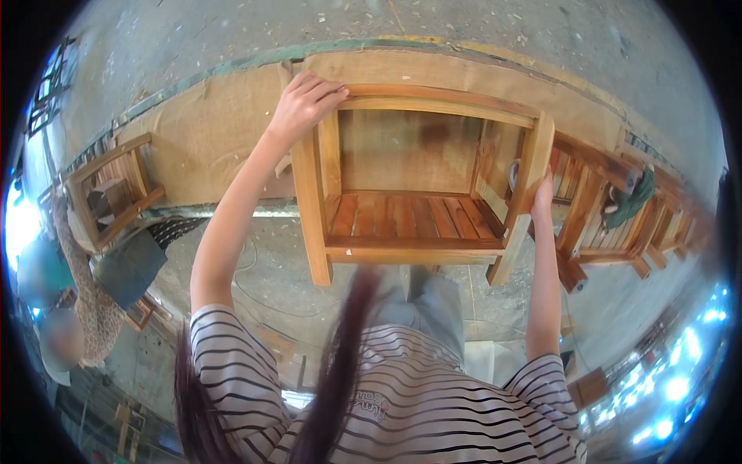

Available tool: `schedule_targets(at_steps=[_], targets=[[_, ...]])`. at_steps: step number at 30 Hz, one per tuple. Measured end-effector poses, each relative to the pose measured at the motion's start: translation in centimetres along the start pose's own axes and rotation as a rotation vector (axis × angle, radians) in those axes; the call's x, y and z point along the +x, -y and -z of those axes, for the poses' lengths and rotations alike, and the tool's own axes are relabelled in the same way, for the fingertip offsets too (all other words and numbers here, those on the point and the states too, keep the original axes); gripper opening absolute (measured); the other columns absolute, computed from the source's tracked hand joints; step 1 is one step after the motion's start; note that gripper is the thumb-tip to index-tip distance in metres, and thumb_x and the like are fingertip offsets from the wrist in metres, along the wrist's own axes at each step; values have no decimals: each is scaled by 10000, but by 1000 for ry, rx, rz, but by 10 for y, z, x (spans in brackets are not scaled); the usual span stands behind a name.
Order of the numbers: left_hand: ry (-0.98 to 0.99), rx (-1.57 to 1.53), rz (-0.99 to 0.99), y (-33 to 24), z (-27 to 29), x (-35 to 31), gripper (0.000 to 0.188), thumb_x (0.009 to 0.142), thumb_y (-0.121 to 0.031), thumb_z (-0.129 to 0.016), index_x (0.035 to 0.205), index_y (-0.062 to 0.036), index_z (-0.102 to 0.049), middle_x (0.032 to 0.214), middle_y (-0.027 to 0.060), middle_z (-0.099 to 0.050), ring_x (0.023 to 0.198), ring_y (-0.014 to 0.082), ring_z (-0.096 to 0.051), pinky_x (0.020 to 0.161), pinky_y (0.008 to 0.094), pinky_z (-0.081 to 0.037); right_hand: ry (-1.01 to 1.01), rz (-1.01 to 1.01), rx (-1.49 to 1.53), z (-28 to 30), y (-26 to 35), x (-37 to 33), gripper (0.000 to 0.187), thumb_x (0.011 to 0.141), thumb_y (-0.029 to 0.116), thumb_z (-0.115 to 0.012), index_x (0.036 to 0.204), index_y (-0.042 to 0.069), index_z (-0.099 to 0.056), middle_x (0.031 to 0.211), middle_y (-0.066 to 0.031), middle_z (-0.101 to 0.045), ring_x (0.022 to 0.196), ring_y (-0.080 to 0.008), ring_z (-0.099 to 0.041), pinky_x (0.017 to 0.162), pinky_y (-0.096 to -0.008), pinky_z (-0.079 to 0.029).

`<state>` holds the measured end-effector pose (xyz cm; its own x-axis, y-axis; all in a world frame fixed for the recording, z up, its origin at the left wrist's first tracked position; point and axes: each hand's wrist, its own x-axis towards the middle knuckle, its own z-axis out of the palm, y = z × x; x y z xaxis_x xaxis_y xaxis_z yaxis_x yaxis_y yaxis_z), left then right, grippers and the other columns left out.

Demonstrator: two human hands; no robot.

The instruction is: Applying tape to specific parts of wooden stools and wiping surfaces in a factory setting.

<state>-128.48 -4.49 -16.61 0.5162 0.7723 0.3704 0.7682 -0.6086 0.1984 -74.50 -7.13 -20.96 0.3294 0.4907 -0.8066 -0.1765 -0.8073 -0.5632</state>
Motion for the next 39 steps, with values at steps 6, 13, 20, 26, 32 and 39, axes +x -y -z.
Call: schedule_targets(at_steps=[6,13,20,26,32,39], targets=[[-160,10,548,-49,18,3,372,782,-278,-766,1050,-33,-685,1003,109,-694,959,246,-643,954,401,-434,-68,23,-31,4,3,-4,573,993,506,-397,1247,23,-573,1110,-120,-660,987,-220,-648,819,-366,-534],[-22,-1123,1744,-48,-26,-95,920,874,-801,-232,1136,8,-582,809,133,-662,767,241,-662,708,361,-541,52,-90,-6,7,7,2,492,1009,423,-356,1285,53,-526,1164,-96,-634,1028,-221,-621,869,-389,-509],[-255,-995,1733,-64,66,-47,864,917,-747,-196,1016,0,-618,755,135,-657,683,227,-650,633,346,-542,39,158,65,-22,59,-62,419,1011,360,-357,1214,56,-562,1119,-106,-652,991,-229,-636,819,-398,-532],[-521,-972,1504,-55,93,4,856,927,-732,-165,1202,-20,-552,1014,130,-662,781,243,-653,712,375,-551,26,473,122,-19,110,-50,358,1013,281,-388,1212,33,-554,1098,-98,-652,989,-231,-628,854,-390,-517],[-542,-950,1282,-68,87,-9,885,908,-757,-120,1297,-45,-475,1081,121,-648,794,265,-655,720,386,-555,60,566,259,3,98,-38,359,1022,266,-384,1258,38,-529,1211,-82,-607,1099,-216,-581,952,-373,-462],[-957,-1245,1635,-163,117,-75,925,876,-789,-268,1452,-71,-351,1403,106,-465,1310,256,-417,1105,441,-310,27,524,380,26,79,-135,385,1002,331,-467,1282,70,-509,1254,-70,-578,1173,-210,-541,999,-361,-429]])
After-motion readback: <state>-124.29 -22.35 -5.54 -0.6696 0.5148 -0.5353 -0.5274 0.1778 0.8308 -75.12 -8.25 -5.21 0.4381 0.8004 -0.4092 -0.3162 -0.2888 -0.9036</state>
